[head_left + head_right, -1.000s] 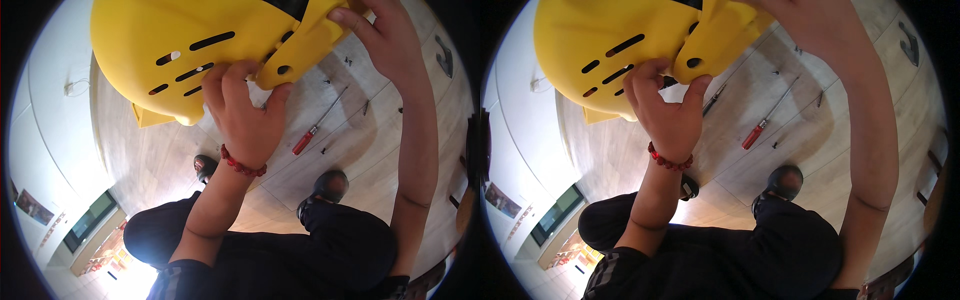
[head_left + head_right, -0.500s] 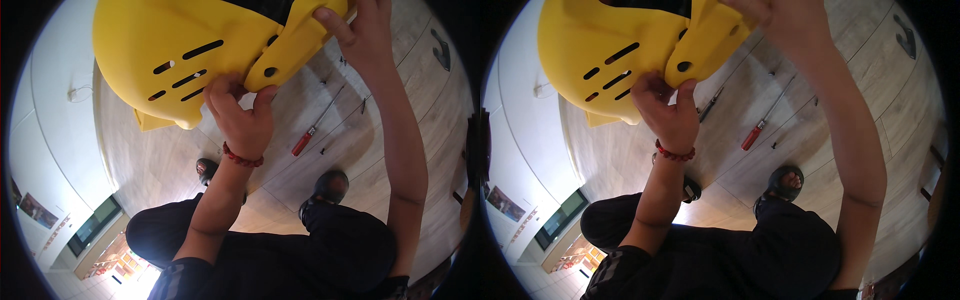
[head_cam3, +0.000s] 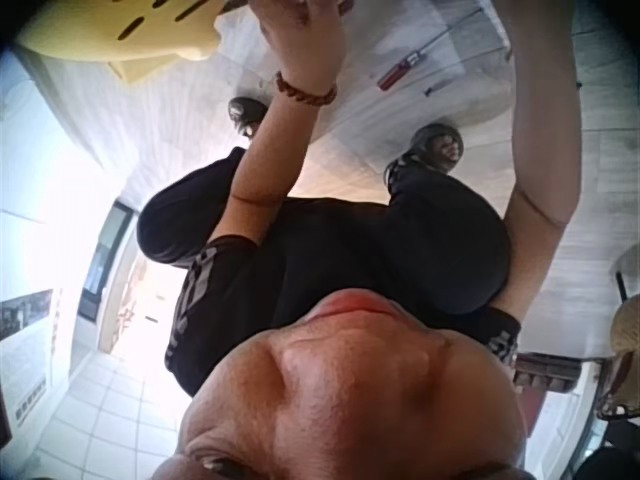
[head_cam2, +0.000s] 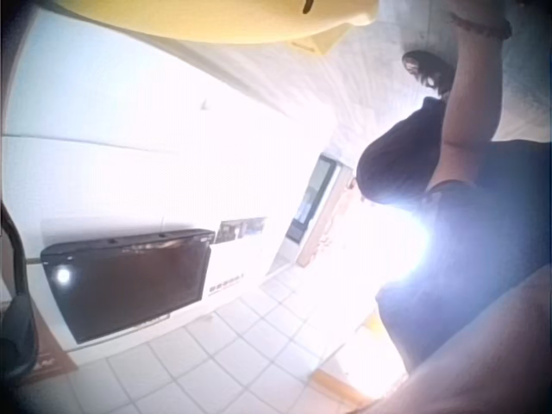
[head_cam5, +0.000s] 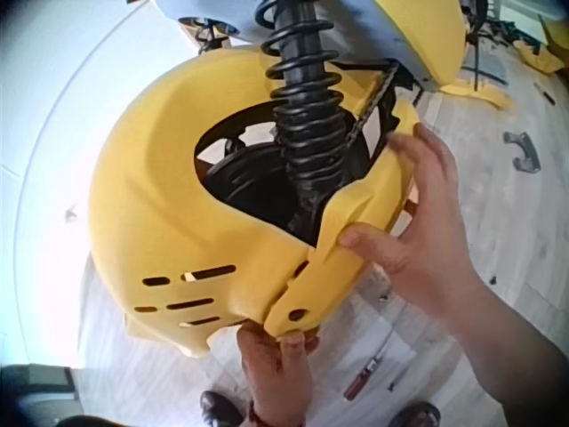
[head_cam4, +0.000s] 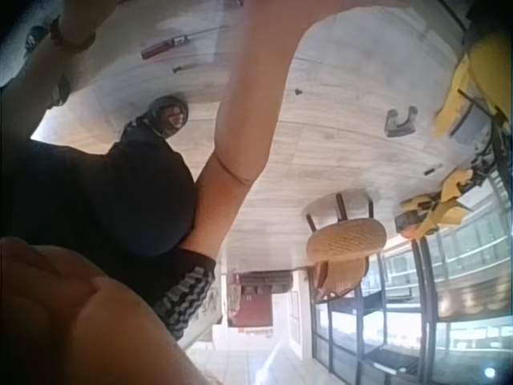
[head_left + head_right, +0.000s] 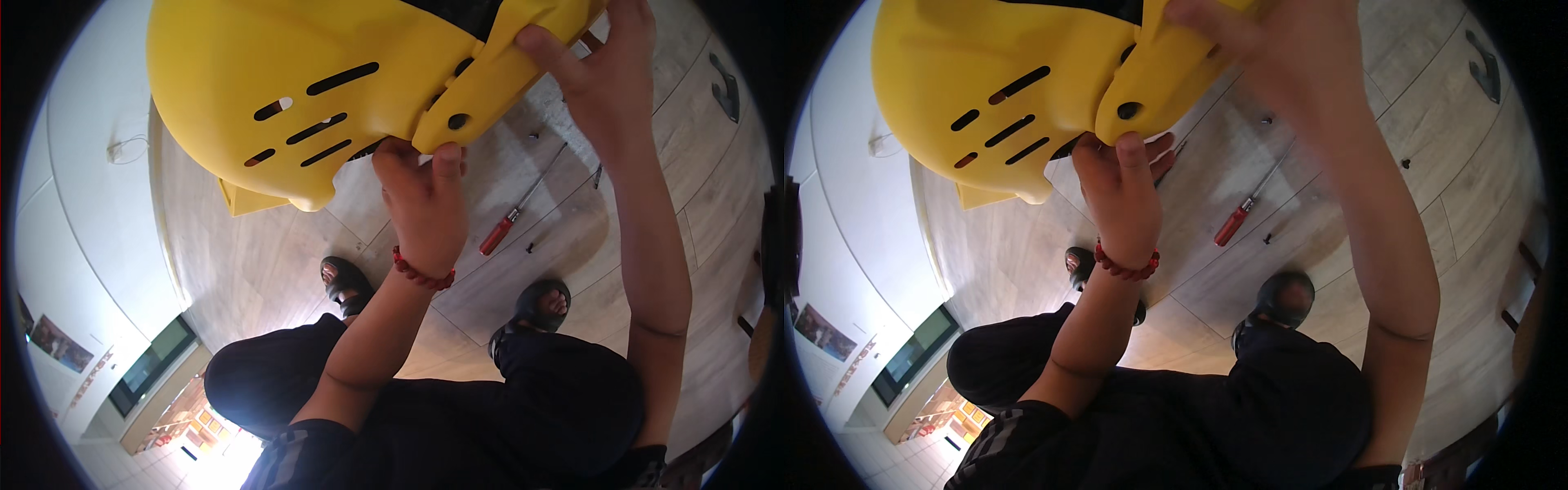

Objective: Replacing or repairing a part of a yellow electric motorcycle, involving screw removal and plastic casing alignment.

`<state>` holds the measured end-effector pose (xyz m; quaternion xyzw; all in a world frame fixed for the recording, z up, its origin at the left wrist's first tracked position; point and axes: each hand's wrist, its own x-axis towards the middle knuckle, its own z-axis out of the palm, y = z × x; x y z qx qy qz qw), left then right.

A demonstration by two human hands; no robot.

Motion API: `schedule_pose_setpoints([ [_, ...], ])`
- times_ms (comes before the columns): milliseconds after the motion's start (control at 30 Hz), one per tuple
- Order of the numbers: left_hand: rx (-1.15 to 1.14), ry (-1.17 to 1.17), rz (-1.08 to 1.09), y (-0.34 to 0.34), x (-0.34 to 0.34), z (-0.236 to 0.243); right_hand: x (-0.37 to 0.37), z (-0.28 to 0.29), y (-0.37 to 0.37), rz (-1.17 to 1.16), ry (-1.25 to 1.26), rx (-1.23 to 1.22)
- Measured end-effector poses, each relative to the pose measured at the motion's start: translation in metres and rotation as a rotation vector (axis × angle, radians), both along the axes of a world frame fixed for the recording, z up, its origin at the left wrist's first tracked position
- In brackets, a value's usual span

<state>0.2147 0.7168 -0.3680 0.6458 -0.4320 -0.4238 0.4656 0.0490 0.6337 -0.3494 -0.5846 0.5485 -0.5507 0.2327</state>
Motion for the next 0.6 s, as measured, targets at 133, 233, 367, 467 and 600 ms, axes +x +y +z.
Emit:
schedule_pose_setpoints([
  [133,0.079,0.328,-0.001,-0.002,-0.006,0.007,0.002,0.0,-0.007,0.057,-0.446,0.155],
  [233,0.14,0.492,-0.035,-0.002,0.004,0.006,0.0,0.031,-0.008,0.019,-0.702,0.459],
  [367,0.114,0.615,-0.09,-0.003,0.009,0.003,-0.005,0.022,-0.008,0.162,-0.669,0.365],
  [467,0.109,0.592,-0.091,-0.002,0.01,0.004,0.01,0.026,-0.01,-0.053,-0.638,0.397],
  [600,0.174,0.654,-0.092,-0.005,0.013,0.01,0.018,0.033,-0.012,-0.134,-0.649,0.395],
])
